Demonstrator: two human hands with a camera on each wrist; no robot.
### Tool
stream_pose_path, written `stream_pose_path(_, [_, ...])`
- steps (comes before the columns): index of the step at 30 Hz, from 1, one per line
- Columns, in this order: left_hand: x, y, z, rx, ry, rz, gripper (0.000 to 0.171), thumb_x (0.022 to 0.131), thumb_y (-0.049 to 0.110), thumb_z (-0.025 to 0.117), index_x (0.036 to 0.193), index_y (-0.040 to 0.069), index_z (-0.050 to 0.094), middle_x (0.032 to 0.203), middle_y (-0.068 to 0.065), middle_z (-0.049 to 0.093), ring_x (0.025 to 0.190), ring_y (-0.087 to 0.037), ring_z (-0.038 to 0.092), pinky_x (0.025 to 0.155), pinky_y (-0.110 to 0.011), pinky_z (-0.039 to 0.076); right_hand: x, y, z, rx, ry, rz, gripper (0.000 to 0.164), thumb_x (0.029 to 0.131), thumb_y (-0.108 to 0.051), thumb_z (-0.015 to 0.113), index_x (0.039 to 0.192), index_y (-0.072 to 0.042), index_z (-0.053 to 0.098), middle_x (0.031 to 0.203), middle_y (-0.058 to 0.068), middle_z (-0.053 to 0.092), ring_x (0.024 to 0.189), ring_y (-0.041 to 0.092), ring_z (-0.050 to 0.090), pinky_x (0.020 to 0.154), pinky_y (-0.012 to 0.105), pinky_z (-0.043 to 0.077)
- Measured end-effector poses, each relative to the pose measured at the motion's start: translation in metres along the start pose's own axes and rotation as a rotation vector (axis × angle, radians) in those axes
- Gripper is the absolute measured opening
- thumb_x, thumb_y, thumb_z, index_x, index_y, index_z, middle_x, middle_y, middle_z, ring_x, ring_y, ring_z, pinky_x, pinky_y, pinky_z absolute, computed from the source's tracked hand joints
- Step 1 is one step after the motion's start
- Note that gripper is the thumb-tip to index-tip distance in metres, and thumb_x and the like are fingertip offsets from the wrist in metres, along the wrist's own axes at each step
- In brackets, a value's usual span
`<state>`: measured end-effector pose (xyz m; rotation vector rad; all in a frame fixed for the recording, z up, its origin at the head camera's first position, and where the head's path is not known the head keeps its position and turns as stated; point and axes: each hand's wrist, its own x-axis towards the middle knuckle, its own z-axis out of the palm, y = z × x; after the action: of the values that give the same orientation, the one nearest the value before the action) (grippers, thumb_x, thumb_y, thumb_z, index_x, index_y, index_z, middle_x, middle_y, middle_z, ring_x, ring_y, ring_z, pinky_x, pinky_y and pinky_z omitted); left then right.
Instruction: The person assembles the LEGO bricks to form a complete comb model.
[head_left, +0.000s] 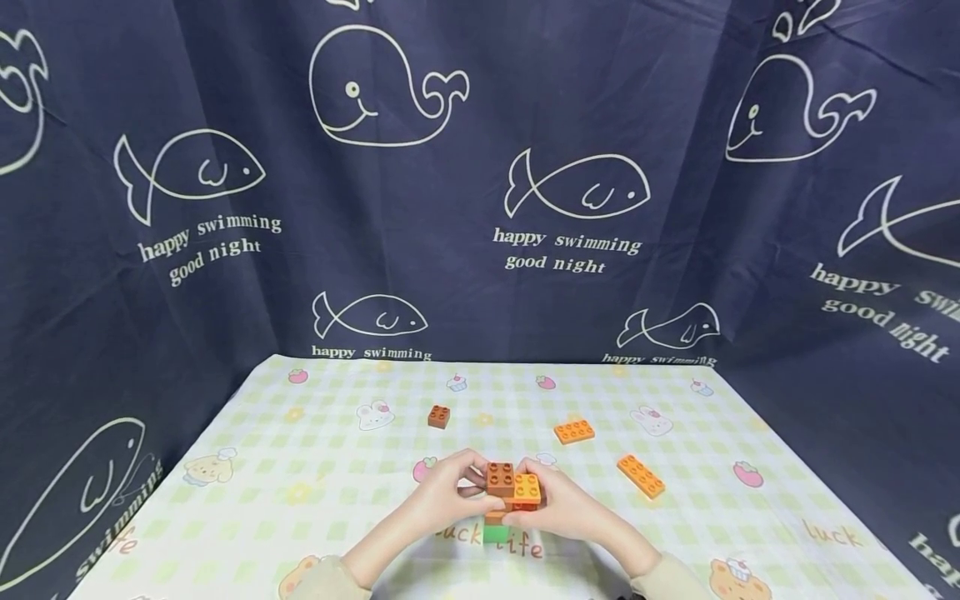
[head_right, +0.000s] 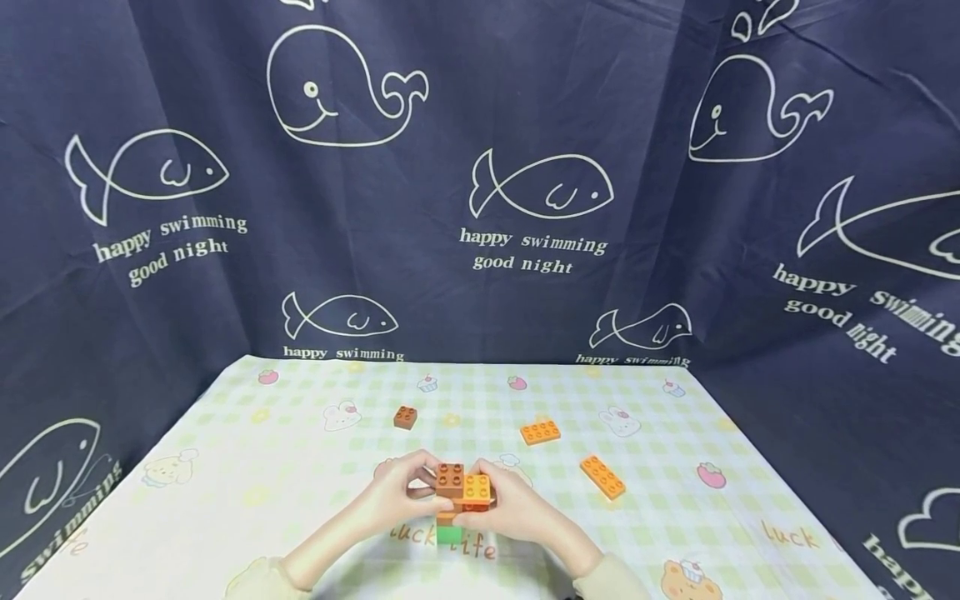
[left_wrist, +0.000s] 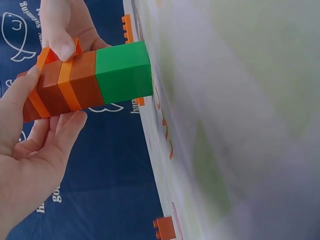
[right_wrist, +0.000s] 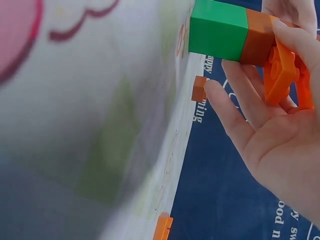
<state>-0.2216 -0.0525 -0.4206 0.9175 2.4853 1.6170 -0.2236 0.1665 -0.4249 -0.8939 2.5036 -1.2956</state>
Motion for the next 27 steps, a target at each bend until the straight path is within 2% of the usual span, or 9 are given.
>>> stream_pose_path(4, [0.0, -0.001, 0.001, -0.036, -0.003, -0.003, 0.03, 0.077, 0.017, 0.077, 0.098, 0.007, 0.058, 0.104, -0.007, 0.061, 0.093, -0.014, 0.063, 0.083, -0.023, 0.055, -0.001, 0.0, -0.002, 0.006, -0.009, -0.004, 0.038, 0.081, -0.032, 0.073, 0.105, -0.012, 0.052, 0.096, -0.002, 0.063, 0.08, 0.005, 0.057, 0.07, 0.02, 0.049])
stream_pose_path(10, [0.001, -0.001, 0.001, -0.045, -0.006, -0.012, 0.032, 0.076, 0.017, 0.078, 0.098, 0.006, 0.057, 0.105, -0.006, 0.06, 0.094, -0.015, 0.062, 0.082, -0.019, 0.054, -0.002, 0.0, -0.003, 0.042, -0.013, 0.001, 0.038, 0.081, -0.029, 0.073, 0.109, -0.01, 0.054, 0.099, 0.002, 0.064, 0.083, 0.006, 0.061, 0.074, 0.022, 0.054])
stream_pose_path(15, [0.001, -0.001, 0.0, -0.039, -0.008, -0.009, 0.031, 0.076, 0.018, 0.078, 0.098, 0.007, 0.057, 0.105, -0.006, 0.06, 0.094, -0.015, 0.062, 0.083, -0.021, 0.055, -0.005, -0.002, -0.004, 0.013, 0.016, 0.014, 0.041, 0.082, -0.031, 0.072, 0.114, -0.011, 0.055, 0.102, 0.002, 0.065, 0.088, 0.005, 0.061, 0.076, 0.022, 0.054])
stream_pose_path(20, [0.001, -0.001, 0.0, -0.043, -0.009, -0.018, 0.031, 0.077, 0.018, 0.078, 0.098, 0.008, 0.058, 0.105, -0.005, 0.061, 0.095, -0.014, 0.062, 0.082, -0.02, 0.055, -0.007, 0.0, -0.007, 0.009, 0.023, -0.035, 0.041, 0.084, -0.031, 0.07, 0.117, -0.011, 0.057, 0.105, 0.003, 0.066, 0.091, 0.004, 0.063, 0.077, 0.024, 0.056])
stream_pose_path(27, [0.001, -0.001, -0.001, -0.06, -0.01, -0.02, 0.031, 0.077, 0.016, 0.078, 0.098, 0.007, 0.058, 0.105, -0.005, 0.061, 0.094, -0.014, 0.061, 0.082, -0.019, 0.054, -0.011, 0.0, -0.013, 0.031, 0.035, -0.094, 0.032, 0.084, -0.026, 0.07, 0.111, -0.011, 0.059, 0.107, 0.007, 0.065, 0.092, 0.007, 0.064, 0.078, 0.028, 0.057])
